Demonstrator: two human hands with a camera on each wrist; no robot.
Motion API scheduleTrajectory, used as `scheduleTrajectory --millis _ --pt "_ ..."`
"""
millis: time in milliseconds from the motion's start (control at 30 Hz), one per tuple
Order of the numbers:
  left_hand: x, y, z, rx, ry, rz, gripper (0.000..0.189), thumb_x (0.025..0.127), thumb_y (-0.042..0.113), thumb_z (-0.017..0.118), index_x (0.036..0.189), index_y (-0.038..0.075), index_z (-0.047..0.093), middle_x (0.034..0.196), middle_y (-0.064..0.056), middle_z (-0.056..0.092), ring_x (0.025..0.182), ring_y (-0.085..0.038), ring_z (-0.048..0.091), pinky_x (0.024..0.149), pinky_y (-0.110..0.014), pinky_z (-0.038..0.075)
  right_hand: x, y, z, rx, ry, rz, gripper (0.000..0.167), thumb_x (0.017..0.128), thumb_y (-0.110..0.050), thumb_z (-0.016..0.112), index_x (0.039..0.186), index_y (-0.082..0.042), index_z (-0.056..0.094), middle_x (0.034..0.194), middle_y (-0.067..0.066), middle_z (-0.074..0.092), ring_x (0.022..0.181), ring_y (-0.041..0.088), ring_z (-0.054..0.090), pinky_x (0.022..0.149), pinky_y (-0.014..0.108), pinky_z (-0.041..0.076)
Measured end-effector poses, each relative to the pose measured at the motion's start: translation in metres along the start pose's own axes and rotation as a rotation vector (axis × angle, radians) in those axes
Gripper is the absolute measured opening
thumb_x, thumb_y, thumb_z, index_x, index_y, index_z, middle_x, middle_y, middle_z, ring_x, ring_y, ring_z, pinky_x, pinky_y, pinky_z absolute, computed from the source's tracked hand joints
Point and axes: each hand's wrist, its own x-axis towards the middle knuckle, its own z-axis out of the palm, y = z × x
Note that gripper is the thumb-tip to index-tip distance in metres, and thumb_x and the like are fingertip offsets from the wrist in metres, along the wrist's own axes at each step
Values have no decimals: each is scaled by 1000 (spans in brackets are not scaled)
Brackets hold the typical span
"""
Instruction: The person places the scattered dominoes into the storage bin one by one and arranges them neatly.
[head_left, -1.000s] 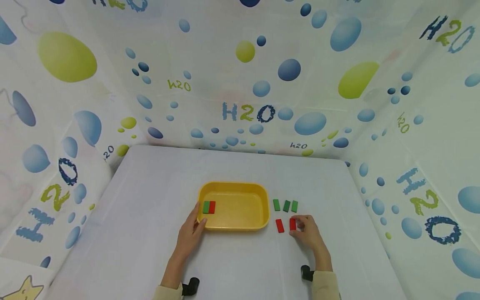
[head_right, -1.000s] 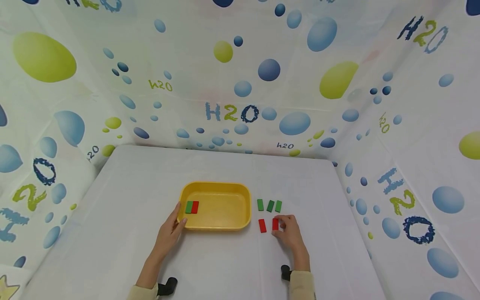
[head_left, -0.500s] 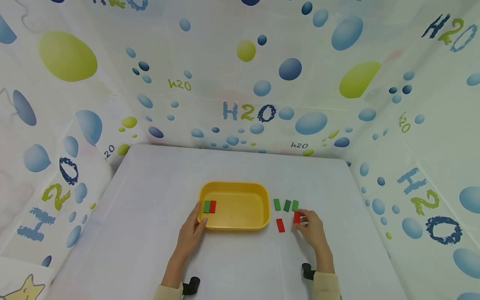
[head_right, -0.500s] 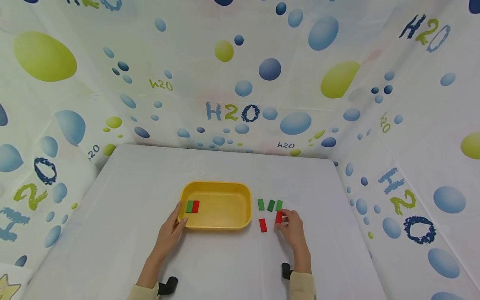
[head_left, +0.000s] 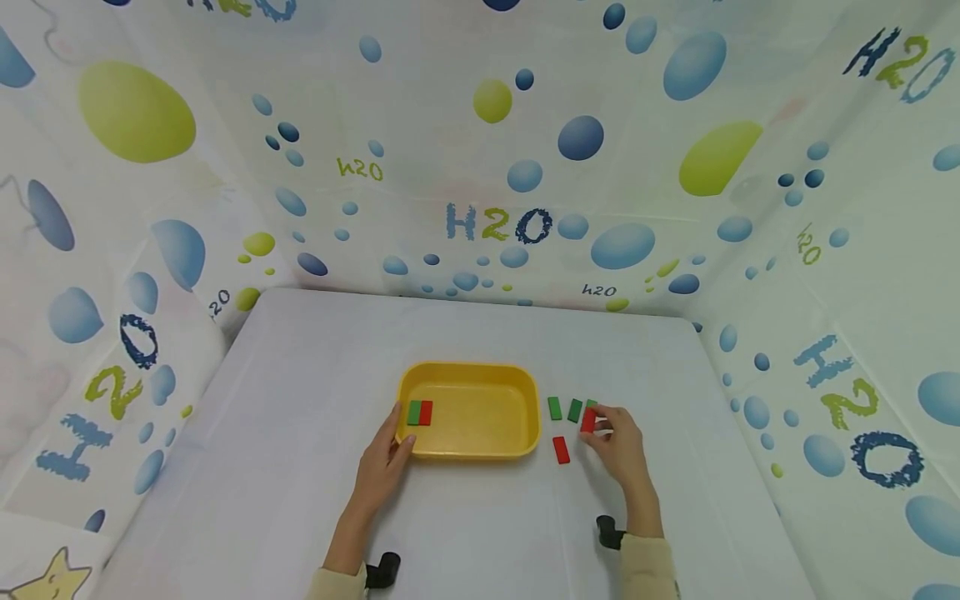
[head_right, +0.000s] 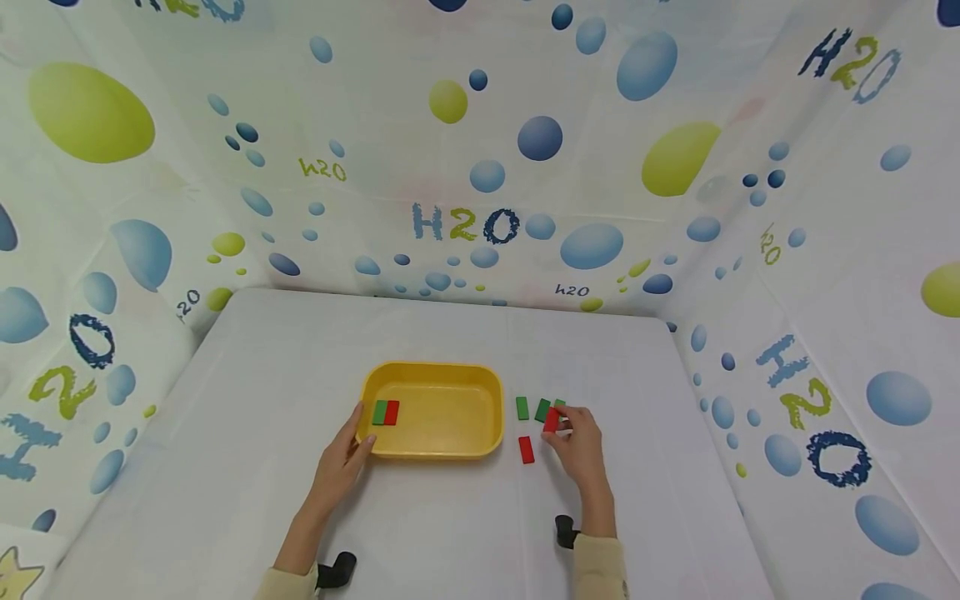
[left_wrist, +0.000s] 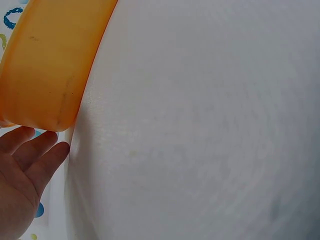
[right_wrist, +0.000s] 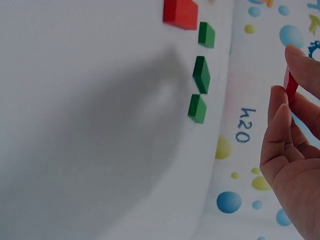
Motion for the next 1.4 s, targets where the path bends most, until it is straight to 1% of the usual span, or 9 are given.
scheduleTrajectory --millis 267,467,733,933,1233,1400 --pt "0 -1 -1 -4 -1 3 65 100 28 55 155 8 25 156 -19 35 141 -37 38 106 -52 44 7 -21 5 31 -4 -21 51 79 -9 81 126 -2 63 111 16 60 97 27 64 81 35 58" --pt "0 -1 -1 -8 1 -2 65 100 28 55 155 9 26 156 -19 35 141 -37 38 106 -52 43 13 -39 16 63 -14 -57 50 80 -12 81 126 -3 63 111 16 60 95 26 64 80 32 58" --pt "0 -2 -1 -5 -1 1 65 100 27 55 155 8 25 156 -19 34 142 -37 36 107 -51 42 21 -64 40 121 -30 -115 49 80 -11 80 126 -3 63 112 14 60 94 24 64 82 37 59" --pt "0 -1 -1 -12 -4 -7 65 101 29 54 156 9 25 157 -18 33 143 -36 35 108 -51 42 26 -78 57 140 -44 -147 48 79 -13 81 123 -3 65 108 13 61 91 23 64 80 33 58" --pt "0 -2 0 -7 3 6 65 100 26 55 156 9 25 156 -19 34 142 -37 37 106 -52 43 36 -98 77 126 -97 -198 46 80 -14 81 121 -2 65 109 14 61 90 23 66 77 32 58" --pt "0 -3 0 -1 8 15 65 100 27 55 155 8 26 156 -19 35 141 -37 39 105 -52 44 39 -109 87 154 -125 -197 45 80 -13 80 121 -2 65 111 14 61 90 22 65 77 32 58"
